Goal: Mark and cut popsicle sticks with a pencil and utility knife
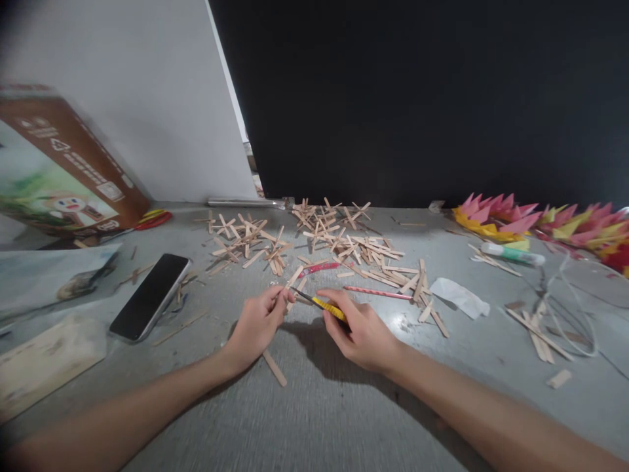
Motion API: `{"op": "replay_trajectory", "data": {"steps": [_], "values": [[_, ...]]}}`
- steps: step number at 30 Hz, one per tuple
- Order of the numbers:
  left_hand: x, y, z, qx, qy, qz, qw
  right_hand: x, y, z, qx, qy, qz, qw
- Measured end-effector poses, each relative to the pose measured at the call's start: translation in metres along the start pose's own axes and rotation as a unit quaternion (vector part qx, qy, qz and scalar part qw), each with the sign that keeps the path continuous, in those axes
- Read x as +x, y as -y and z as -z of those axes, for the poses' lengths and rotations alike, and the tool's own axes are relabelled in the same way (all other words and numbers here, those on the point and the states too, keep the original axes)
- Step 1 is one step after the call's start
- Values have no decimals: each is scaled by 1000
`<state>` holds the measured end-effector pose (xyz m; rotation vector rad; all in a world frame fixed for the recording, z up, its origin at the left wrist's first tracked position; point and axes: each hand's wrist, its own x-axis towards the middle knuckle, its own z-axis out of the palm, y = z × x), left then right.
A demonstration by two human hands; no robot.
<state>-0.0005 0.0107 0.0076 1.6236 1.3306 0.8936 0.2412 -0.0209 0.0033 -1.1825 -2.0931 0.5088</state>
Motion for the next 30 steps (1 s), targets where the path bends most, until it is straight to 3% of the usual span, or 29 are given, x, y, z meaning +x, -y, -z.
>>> {"op": "replay_trajectory", "data": {"steps": [12,17,23,30], "values": [[0,1,0,28,2,-11,1000,-2,-8,-5,-9,-49,55,997],[0,4,1,47,-5,-26,999,0,-5,-3,0,-19,34,999],[-2,7,1,94,17,-60,994,5,-3,-2,10,-31,13,999],[-5,2,1,117,35,-47,991,2,-3,-3,-2,-33,21,999]]}}
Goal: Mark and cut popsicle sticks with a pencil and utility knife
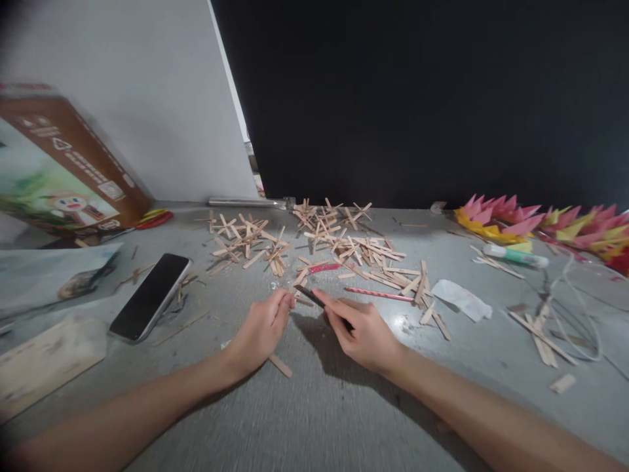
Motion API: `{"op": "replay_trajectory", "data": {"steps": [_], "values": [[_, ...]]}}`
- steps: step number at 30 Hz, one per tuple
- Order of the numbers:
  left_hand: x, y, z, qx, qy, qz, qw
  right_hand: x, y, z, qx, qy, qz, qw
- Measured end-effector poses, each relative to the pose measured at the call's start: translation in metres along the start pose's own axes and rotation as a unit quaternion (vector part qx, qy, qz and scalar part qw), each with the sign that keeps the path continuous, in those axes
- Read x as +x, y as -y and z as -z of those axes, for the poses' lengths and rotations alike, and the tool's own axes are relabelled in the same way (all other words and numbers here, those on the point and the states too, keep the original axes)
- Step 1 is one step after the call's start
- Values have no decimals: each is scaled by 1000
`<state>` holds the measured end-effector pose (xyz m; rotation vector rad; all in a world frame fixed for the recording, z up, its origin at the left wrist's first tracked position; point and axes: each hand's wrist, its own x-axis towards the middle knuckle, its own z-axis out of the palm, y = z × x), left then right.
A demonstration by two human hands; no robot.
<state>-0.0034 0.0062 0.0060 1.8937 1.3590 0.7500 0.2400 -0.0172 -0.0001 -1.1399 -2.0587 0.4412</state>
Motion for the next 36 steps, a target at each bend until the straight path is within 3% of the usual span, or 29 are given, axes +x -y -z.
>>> {"op": "replay_trajectory", "data": {"steps": [11,24,36], "values": [[-2,4,-3,118,38,2,992,-9,19,-8,-25,10,-29,999],[2,-2,-7,245,65,32,967,-15,32,-22,70,-28,-142,987],[2,-4,-8,321,92,36,942,-5,51,-14,166,35,-309,936]]}}
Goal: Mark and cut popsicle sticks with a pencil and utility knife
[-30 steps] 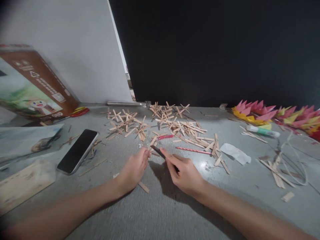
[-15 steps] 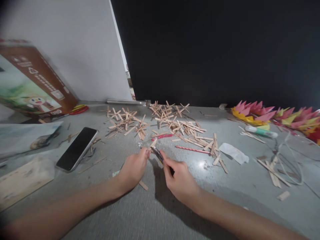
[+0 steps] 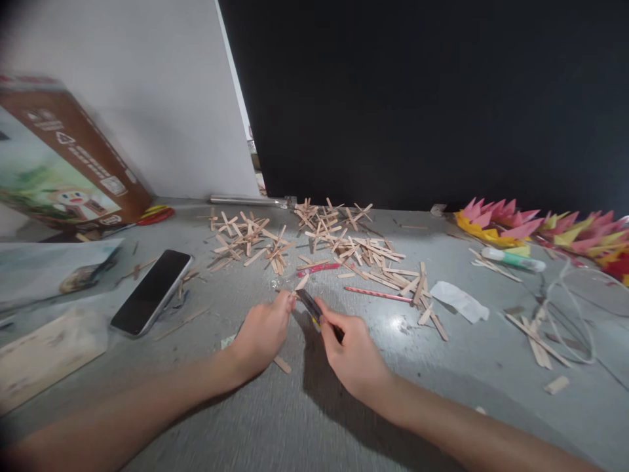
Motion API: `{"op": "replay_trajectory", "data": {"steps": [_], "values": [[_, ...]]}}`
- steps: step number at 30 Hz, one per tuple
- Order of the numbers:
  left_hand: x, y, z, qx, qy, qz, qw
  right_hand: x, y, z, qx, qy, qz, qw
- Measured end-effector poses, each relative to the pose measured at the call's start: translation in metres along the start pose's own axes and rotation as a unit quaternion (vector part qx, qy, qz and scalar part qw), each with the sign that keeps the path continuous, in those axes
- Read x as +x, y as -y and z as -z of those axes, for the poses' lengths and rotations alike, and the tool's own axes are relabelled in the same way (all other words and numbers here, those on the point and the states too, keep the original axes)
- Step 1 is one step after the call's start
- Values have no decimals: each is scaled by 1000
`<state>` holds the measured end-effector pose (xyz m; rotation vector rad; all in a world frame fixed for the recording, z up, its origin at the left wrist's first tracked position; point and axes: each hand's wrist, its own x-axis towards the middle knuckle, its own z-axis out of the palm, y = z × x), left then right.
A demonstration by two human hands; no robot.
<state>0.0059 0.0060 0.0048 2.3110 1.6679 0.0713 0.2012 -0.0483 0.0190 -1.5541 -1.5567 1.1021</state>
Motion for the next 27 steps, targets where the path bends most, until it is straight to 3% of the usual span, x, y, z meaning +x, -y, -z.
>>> {"op": "replay_trajectory", "data": {"steps": [6,15,20,27], "values": [[0,-2,1,11,14,3,1000,-4,2,-1,45,34,-65,996],[0,1,-1,-27,-16,0,1000,-4,6,-3,123,42,-101,986],[2,7,-5,-141,-61,-21,988,0,3,-2,216,62,-118,967],[6,10,-11,-345,-108,-25,932,-1,0,-3,251,93,-103,958]]}}
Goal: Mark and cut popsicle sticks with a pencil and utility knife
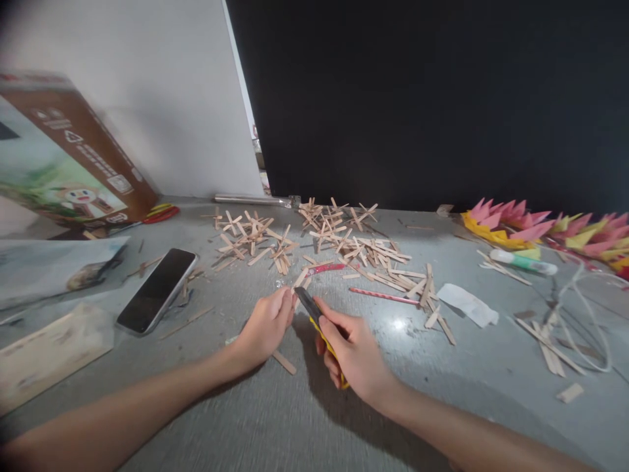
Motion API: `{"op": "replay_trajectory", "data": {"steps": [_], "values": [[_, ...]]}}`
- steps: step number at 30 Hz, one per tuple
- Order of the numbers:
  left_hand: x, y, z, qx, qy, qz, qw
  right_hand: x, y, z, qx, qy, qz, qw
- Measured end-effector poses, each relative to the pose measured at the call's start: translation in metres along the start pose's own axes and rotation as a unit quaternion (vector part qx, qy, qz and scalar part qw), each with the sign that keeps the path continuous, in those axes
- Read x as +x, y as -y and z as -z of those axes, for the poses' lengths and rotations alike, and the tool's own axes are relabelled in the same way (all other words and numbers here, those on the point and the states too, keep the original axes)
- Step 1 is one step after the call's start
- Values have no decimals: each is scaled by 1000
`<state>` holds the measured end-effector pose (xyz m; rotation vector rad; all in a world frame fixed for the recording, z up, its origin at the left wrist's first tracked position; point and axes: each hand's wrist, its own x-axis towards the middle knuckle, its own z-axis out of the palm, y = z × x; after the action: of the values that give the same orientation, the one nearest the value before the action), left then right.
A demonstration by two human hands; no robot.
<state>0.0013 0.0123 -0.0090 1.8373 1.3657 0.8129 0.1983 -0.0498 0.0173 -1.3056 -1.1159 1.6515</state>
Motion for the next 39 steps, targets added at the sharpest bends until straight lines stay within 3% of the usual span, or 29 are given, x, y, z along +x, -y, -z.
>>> {"op": "replay_trajectory", "data": {"steps": [5,11,19,24,31,39], "values": [[2,-7,1,-120,2,28,992,1,-3,0,-48,25,31,998],[5,-15,8,-193,14,33,981,-1,-5,2,-103,30,51,993],[3,-19,10,-217,24,55,974,-2,-1,3,-168,15,72,983],[3,-19,11,-218,34,60,973,2,-2,8,-296,-38,222,928],[3,-15,6,-217,33,47,974,11,-7,20,-367,-126,339,857],[-14,-24,4,-159,109,30,981,20,-9,34,-439,-121,479,750]]}}
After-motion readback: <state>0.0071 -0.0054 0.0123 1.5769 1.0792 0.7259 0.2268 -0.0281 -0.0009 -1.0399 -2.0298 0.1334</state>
